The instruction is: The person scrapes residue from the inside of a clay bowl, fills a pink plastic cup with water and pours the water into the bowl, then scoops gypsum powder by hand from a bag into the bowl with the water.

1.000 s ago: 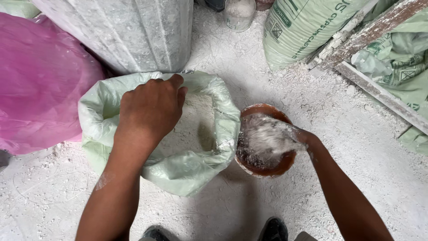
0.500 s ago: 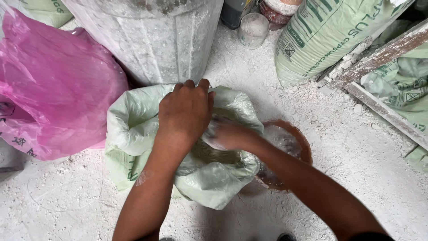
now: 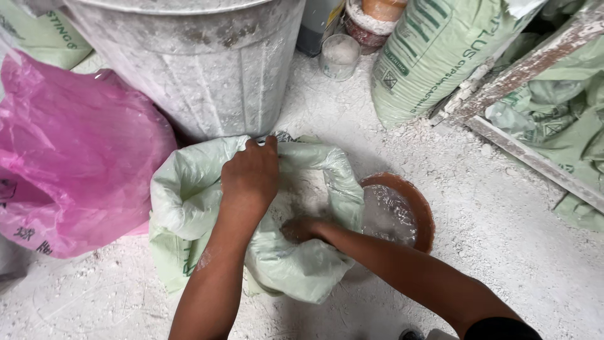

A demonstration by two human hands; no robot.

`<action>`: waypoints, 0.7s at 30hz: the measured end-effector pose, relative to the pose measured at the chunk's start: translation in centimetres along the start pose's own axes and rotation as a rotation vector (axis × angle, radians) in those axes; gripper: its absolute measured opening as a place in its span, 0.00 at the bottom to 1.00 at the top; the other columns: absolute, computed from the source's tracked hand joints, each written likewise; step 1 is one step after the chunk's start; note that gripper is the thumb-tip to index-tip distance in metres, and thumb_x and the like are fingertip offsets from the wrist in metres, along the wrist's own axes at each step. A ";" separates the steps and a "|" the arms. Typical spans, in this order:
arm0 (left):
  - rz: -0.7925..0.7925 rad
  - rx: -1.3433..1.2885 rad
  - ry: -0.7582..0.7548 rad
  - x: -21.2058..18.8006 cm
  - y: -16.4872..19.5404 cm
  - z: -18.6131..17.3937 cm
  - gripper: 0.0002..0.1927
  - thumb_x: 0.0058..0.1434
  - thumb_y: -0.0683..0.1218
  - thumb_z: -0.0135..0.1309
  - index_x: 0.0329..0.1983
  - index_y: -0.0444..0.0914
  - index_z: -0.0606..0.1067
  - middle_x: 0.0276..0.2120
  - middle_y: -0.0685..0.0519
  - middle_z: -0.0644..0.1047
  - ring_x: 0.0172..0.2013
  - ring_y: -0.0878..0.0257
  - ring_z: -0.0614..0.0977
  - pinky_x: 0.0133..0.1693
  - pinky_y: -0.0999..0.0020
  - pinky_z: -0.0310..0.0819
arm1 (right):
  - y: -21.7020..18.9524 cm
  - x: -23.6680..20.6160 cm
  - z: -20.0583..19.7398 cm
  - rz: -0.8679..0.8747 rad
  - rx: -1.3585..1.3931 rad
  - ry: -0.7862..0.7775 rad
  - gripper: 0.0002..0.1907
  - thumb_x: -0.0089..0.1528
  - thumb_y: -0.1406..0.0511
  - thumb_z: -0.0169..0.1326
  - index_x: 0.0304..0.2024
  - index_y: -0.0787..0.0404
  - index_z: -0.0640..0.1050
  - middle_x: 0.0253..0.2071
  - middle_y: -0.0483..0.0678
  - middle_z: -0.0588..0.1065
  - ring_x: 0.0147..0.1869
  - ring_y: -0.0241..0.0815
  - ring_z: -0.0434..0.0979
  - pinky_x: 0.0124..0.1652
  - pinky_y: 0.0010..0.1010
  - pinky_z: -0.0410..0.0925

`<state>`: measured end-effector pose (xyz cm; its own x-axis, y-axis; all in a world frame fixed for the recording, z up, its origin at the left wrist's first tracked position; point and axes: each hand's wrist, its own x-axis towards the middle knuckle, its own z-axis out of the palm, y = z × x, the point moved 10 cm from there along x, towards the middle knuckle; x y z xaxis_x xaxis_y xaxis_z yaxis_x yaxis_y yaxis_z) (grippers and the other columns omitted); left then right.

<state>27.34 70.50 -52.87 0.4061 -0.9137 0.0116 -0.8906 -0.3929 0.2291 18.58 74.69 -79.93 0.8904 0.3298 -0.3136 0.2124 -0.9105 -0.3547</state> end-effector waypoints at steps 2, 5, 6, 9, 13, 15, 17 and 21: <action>0.018 0.001 0.022 0.1 0.2 -0.3 0.19 0.65 0.43 0.47 0.60 0.39 0.71 0.44 0.39 0.78 0.41 0.43 0.85 0.37 0.51 0.82 | -0.8 -0.6 0.0 -0.033 0.106 0.038 0.25 0.69 0.55 0.42 0.63 0.61 0.72 0.70 0.57 0.69 0.73 0.55 0.67 0.68 0.42 0.62; -0.044 -0.098 -0.058 0.2 -0.3 -0.1 0.15 0.68 0.49 0.47 0.56 0.41 0.73 0.44 0.39 0.78 0.43 0.41 0.83 0.40 0.47 0.79 | 1.1 -3.3 0.5 0.309 0.480 -0.074 0.25 0.69 0.55 0.43 0.63 0.61 0.72 0.69 0.56 0.70 0.72 0.55 0.68 0.67 0.42 0.62; -0.042 -0.103 -0.052 0.2 -0.2 -0.4 0.16 0.68 0.49 0.48 0.57 0.41 0.73 0.44 0.39 0.78 0.42 0.41 0.83 0.40 0.47 0.79 | 1.0 -4.3 -0.1 0.354 0.565 -0.050 0.25 0.69 0.55 0.43 0.64 0.60 0.72 0.69 0.56 0.70 0.71 0.55 0.68 0.67 0.42 0.62; -0.053 -0.104 -0.052 -0.1 -0.1 -1.3 0.17 0.67 0.50 0.50 0.58 0.42 0.72 0.44 0.39 0.78 0.42 0.42 0.84 0.41 0.47 0.79 | 0.4 -5.6 -2.7 0.413 0.798 0.091 0.24 0.69 0.56 0.44 0.64 0.60 0.72 0.69 0.55 0.70 0.70 0.54 0.69 0.66 0.43 0.63; -0.066 -0.074 -0.072 -0.5 0.3 -1.8 0.21 0.67 0.53 0.51 0.60 0.41 0.70 0.44 0.41 0.78 0.42 0.43 0.83 0.41 0.46 0.78 | 1.2 -4.7 -4.9 0.442 1.050 0.351 0.24 0.69 0.56 0.44 0.64 0.58 0.71 0.68 0.55 0.70 0.69 0.54 0.70 0.66 0.43 0.64; -0.069 -0.070 -0.079 -0.6 0.6 -1.8 0.21 0.67 0.53 0.51 0.60 0.41 0.70 0.45 0.41 0.78 0.43 0.43 0.83 0.42 0.46 0.78 | 2.1 -4.4 -5.0 0.452 1.153 0.474 0.24 0.69 0.56 0.45 0.64 0.58 0.71 0.68 0.54 0.70 0.69 0.53 0.70 0.65 0.43 0.64; -0.073 -0.075 -0.099 -0.7 0.8 -1.7 0.19 0.68 0.52 0.50 0.59 0.41 0.70 0.47 0.41 0.78 0.45 0.43 0.83 0.43 0.46 0.77 | 2.9 -4.9 -4.5 0.445 1.273 0.559 0.24 0.69 0.56 0.45 0.64 0.57 0.71 0.67 0.54 0.71 0.68 0.53 0.71 0.65 0.43 0.64; -0.029 -0.095 -0.087 -0.3 1.4 -2.1 0.20 0.67 0.50 0.49 0.61 0.41 0.69 0.49 0.39 0.77 0.47 0.41 0.81 0.46 0.46 0.75 | 3.9 -9.8 -4.1 0.416 1.459 0.681 0.24 0.69 0.56 0.46 0.64 0.56 0.71 0.67 0.53 0.71 0.67 0.53 0.72 0.64 0.43 0.65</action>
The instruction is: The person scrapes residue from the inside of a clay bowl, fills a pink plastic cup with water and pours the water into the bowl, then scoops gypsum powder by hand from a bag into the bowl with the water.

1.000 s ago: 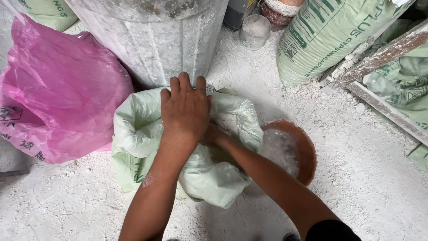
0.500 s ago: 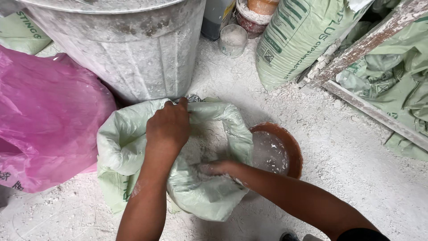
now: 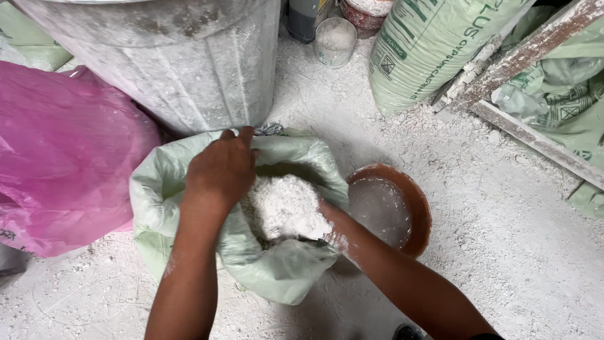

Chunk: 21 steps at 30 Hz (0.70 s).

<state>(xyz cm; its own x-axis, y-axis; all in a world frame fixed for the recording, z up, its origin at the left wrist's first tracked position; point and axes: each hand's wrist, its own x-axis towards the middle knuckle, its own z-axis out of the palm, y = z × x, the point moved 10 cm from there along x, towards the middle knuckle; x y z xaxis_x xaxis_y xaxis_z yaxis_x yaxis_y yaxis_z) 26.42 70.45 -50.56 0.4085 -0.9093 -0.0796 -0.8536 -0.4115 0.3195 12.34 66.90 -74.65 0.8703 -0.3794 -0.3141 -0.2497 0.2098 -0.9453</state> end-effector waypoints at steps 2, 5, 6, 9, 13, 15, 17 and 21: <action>0.007 0.003 0.000 0.1 0.1 -0.2 0.21 0.67 0.50 0.49 0.62 0.40 0.69 0.49 0.38 0.77 0.48 0.41 0.81 0.47 0.47 0.75 | -1.0 -2.7 -3.1 -0.017 0.062 0.057 0.23 0.68 0.56 0.46 0.65 0.56 0.71 0.66 0.53 0.71 0.66 0.52 0.72 0.63 0.43 0.65; -0.019 -0.003 -0.023 0.1 -0.2 -0.1 0.20 0.67 0.50 0.49 0.62 0.42 0.69 0.49 0.38 0.77 0.49 0.41 0.80 0.49 0.47 0.74 | -2.6 -7.7 -8.9 -0.036 0.046 0.194 0.23 0.68 0.56 0.47 0.65 0.55 0.71 0.66 0.52 0.72 0.65 0.52 0.73 0.63 0.43 0.66; -0.012 0.000 -0.003 -0.1 -0.1 -0.3 0.20 0.67 0.49 0.49 0.61 0.41 0.69 0.49 0.38 0.77 0.49 0.41 0.80 0.49 0.47 0.74 | -3.1 -9.4 -11.1 -0.037 0.015 0.247 0.23 0.68 0.56 0.47 0.65 0.55 0.70 0.66 0.52 0.72 0.65 0.52 0.73 0.62 0.44 0.66; -0.002 0.013 0.019 -0.4 0.3 -0.3 0.20 0.67 0.49 0.49 0.61 0.41 0.70 0.48 0.38 0.78 0.49 0.41 0.80 0.50 0.46 0.73 | -4.2 -11.4 -16.1 -0.046 -0.223 0.362 0.23 0.68 0.56 0.47 0.65 0.54 0.70 0.65 0.51 0.72 0.64 0.51 0.74 0.62 0.44 0.67; -0.016 0.038 -0.023 -0.3 0.6 0.4 0.19 0.68 0.49 0.48 0.60 0.40 0.71 0.48 0.37 0.78 0.50 0.40 0.79 0.50 0.46 0.72 | -2.1 -12.3 -19.3 0.156 -0.916 0.373 0.23 0.68 0.56 0.48 0.65 0.53 0.70 0.65 0.51 0.72 0.63 0.51 0.75 0.61 0.44 0.67; -0.010 0.039 -0.030 0.1 0.8 0.7 0.18 0.68 0.48 0.48 0.59 0.39 0.71 0.49 0.37 0.78 0.50 0.40 0.79 0.50 0.46 0.72 | 0.2 -13.3 -20.3 0.305 -1.168 0.338 0.23 0.68 0.57 0.49 0.65 0.52 0.70 0.65 0.50 0.72 0.62 0.51 0.75 0.60 0.44 0.68; -0.017 0.032 -0.037 0.3 0.8 1.0 0.17 0.68 0.48 0.47 0.59 0.39 0.71 0.49 0.37 0.77 0.50 0.40 0.79 0.51 0.46 0.72 | 2.7 -14.5 -21.2 0.438 -1.223 0.281 0.23 0.68 0.57 0.49 0.65 0.52 0.70 0.64 0.50 0.73 0.61 0.50 0.76 0.60 0.44 0.68; 0.004 0.023 -0.014 0.3 0.5 1.2 0.19 0.67 0.51 0.50 0.57 0.37 0.72 0.47 0.35 0.78 0.49 0.39 0.80 0.50 0.47 0.73 | 3.7 -15.4 -22.2 0.556 -1.222 0.188 0.23 0.68 0.57 0.50 0.66 0.51 0.69 0.64 0.49 0.73 0.60 0.50 0.77 0.59 0.44 0.69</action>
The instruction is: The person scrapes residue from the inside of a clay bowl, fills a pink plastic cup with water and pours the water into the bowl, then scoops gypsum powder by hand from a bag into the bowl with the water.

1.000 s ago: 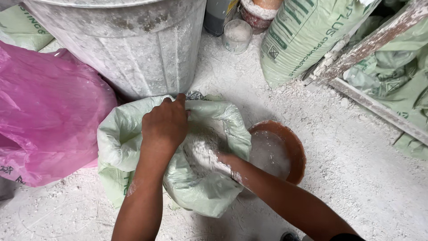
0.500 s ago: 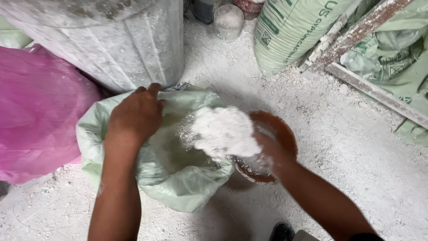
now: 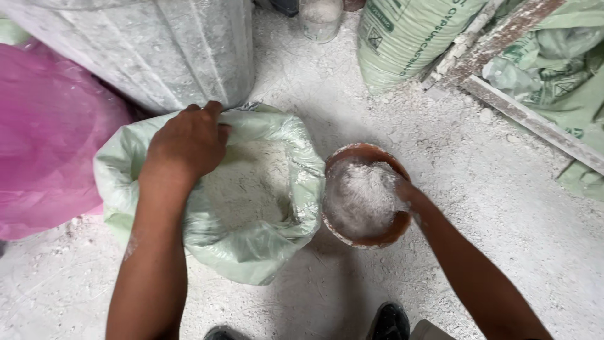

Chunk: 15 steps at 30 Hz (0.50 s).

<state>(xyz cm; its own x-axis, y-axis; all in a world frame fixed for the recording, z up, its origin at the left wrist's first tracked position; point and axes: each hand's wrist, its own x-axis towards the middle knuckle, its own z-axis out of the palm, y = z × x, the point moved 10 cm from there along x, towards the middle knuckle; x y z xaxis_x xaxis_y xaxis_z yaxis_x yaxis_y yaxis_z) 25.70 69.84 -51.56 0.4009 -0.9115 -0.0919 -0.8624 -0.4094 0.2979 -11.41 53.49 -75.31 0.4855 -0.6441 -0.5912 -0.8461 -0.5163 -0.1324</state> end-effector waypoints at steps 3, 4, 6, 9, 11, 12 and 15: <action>-0.044 -0.013 -0.002 -0.1 -0.7 0.0 0.22 0.65 0.55 0.53 0.56 0.38 0.73 0.46 0.35 0.78 0.48 0.39 0.80 0.49 0.47 0.74 | -1.2 -1.2 -2.5 0.006 0.019 -0.112 0.24 0.68 0.57 0.50 0.66 0.50 0.69 0.63 0.49 0.73 0.59 0.49 0.78 0.58 0.44 0.69; -0.064 -0.005 0.000 -0.2 -1.0 0.0 0.23 0.65 0.57 0.54 0.55 0.38 0.73 0.45 0.35 0.79 0.48 0.39 0.80 0.48 0.46 0.74 | -2.1 -1.8 -4.6 0.005 0.014 -0.067 0.24 0.68 0.57 0.50 0.66 0.50 0.69 0.63 0.48 0.73 0.59 0.49 0.78 0.58 0.44 0.70; -0.100 0.011 -0.006 -0.2 -1.5 -0.2 0.23 0.65 0.59 0.54 0.51 0.38 0.76 0.44 0.36 0.80 0.47 0.40 0.81 0.48 0.46 0.75 | -4.6 -3.8 -9.0 0.015 0.010 0.078 0.24 0.68 0.57 0.51 0.66 0.49 0.69 0.63 0.48 0.74 0.58 0.49 0.78 0.58 0.45 0.70; -0.125 0.005 -0.038 -0.2 -1.8 -0.1 0.22 0.67 0.61 0.53 0.45 0.38 0.80 0.42 0.38 0.81 0.46 0.40 0.82 0.48 0.46 0.76 | -11.7 -6.8 -13.9 -0.170 0.322 0.325 0.24 0.67 0.57 0.51 0.66 0.48 0.69 0.62 0.48 0.74 0.57 0.49 0.79 0.57 0.45 0.71; -0.115 -0.046 -0.045 -0.2 -1.9 0.0 0.22 0.66 0.61 0.53 0.42 0.38 0.81 0.41 0.39 0.81 0.45 0.41 0.83 0.46 0.46 0.76 | -19.0 -6.5 -11.0 -0.336 0.551 0.054 0.23 0.67 0.61 0.52 0.66 0.51 0.71 0.54 0.56 0.75 0.51 0.54 0.79 0.51 0.44 0.75; -0.104 -0.053 -0.029 -0.1 -1.9 -0.1 0.22 0.65 0.61 0.53 0.41 0.38 0.81 0.41 0.39 0.81 0.44 0.41 0.83 0.46 0.46 0.76 | -22.4 -6.3 -9.2 -0.415 0.661 -0.083 0.23 0.67 0.64 0.53 0.66 0.53 0.73 0.50 0.60 0.76 0.47 0.56 0.79 0.48 0.44 0.78; -0.065 -0.065 0.028 0.0 -2.1 -0.2 0.21 0.64 0.60 0.54 0.39 0.38 0.82 0.40 0.39 0.81 0.43 0.41 0.83 0.44 0.47 0.77 | -34.0 -2.3 -6.4 -0.729 0.070 0.056 0.32 0.67 0.52 0.51 0.66 0.64 0.65 0.66 0.63 0.66 0.64 0.63 0.66 0.56 0.53 0.63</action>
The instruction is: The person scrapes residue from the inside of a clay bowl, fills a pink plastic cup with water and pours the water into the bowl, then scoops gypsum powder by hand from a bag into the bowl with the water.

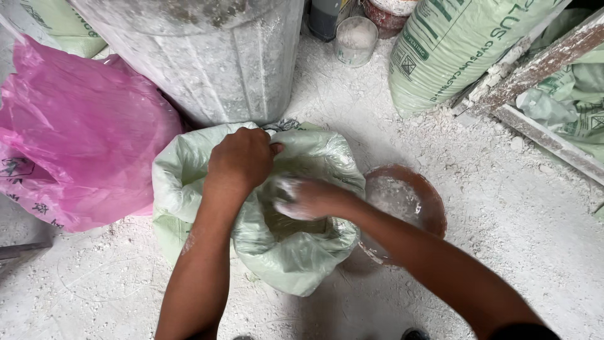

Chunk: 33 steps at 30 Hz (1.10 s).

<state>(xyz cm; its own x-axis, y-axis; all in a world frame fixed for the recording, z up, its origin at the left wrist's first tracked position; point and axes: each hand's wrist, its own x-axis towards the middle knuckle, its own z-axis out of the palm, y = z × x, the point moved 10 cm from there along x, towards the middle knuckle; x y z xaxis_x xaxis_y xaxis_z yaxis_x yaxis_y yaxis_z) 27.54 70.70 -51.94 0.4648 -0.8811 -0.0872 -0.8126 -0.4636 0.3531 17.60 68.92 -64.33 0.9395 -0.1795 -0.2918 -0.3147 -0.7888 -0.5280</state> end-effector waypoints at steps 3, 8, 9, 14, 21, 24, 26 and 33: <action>0.030 0.011 0.042 -0.1 -0.3 0.0 0.21 0.65 0.60 0.54 0.39 0.37 0.81 0.39 0.38 0.81 0.42 0.41 0.83 0.42 0.47 0.78 | 2.6 6.5 2.7 0.121 -0.112 -0.063 0.32 0.67 0.52 0.51 0.66 0.64 0.65 0.66 0.63 0.67 0.64 0.62 0.67 0.56 0.53 0.63; 0.055 -0.014 0.077 -0.9 -0.6 0.0 0.20 0.65 0.59 0.53 0.39 0.38 0.82 0.38 0.38 0.81 0.41 0.41 0.84 0.40 0.47 0.79 | 5.2 8.4 8.2 0.116 0.001 -0.208 0.31 0.67 0.52 0.50 0.66 0.63 0.65 0.65 0.62 0.68 0.64 0.61 0.68 0.57 0.52 0.64; 0.053 -0.015 0.061 -1.0 -0.7 0.1 0.20 0.65 0.59 0.53 0.39 0.38 0.82 0.38 0.39 0.81 0.41 0.41 0.84 0.41 0.47 0.79 | 5.5 7.9 9.2 0.111 0.023 -0.239 0.31 0.67 0.52 0.50 0.66 0.63 0.65 0.65 0.62 0.68 0.64 0.61 0.68 0.57 0.52 0.64; 0.047 -0.023 0.017 -0.4 -0.1 0.0 0.20 0.66 0.59 0.53 0.39 0.38 0.82 0.37 0.40 0.81 0.40 0.42 0.84 0.41 0.47 0.79 | 6.1 4.2 12.6 0.079 0.252 -0.332 0.31 0.66 0.53 0.50 0.66 0.62 0.66 0.64 0.61 0.69 0.63 0.60 0.69 0.57 0.52 0.65; 0.067 0.019 0.046 -0.6 0.6 -0.1 0.18 0.66 0.58 0.52 0.42 0.40 0.81 0.38 0.42 0.82 0.41 0.44 0.84 0.40 0.48 0.78 | 4.4 -1.3 10.8 0.023 0.921 -0.170 0.30 0.66 0.53 0.50 0.66 0.61 0.66 0.64 0.60 0.70 0.63 0.58 0.70 0.57 0.51 0.66; 0.081 0.067 0.050 -0.8 0.9 -0.1 0.17 0.66 0.57 0.51 0.44 0.40 0.79 0.40 0.43 0.81 0.41 0.45 0.84 0.38 0.48 0.78 | 4.3 -1.5 9.6 0.002 1.112 -0.050 0.30 0.66 0.53 0.49 0.66 0.60 0.66 0.63 0.59 0.71 0.63 0.58 0.71 0.57 0.51 0.66; 0.089 0.087 0.025 -0.9 1.4 0.2 0.17 0.67 0.56 0.50 0.47 0.40 0.77 0.40 0.43 0.80 0.40 0.44 0.84 0.37 0.47 0.77 | 4.4 -1.2 9.2 -0.014 1.200 0.012 0.30 0.66 0.53 0.49 0.66 0.60 0.66 0.63 0.59 0.71 0.63 0.57 0.72 0.58 0.50 0.66; 0.053 0.206 0.025 -1.8 2.7 0.3 0.19 0.67 0.57 0.48 0.52 0.40 0.73 0.47 0.44 0.76 0.48 0.46 0.81 0.42 0.48 0.79 | 8.7 -5.0 7.2 0.024 1.370 0.208 0.30 0.65 0.54 0.49 0.66 0.59 0.67 0.63 0.58 0.73 0.62 0.56 0.73 0.58 0.50 0.67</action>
<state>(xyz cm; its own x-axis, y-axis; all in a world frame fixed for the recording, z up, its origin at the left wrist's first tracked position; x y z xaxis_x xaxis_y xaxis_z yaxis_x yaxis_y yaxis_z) 24.44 71.02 -51.09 0.4260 -0.9033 -0.0500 -0.8896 -0.4283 0.1585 9.16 67.17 -73.19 0.8967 -0.3633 -0.2529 -0.0980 0.3943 -0.9138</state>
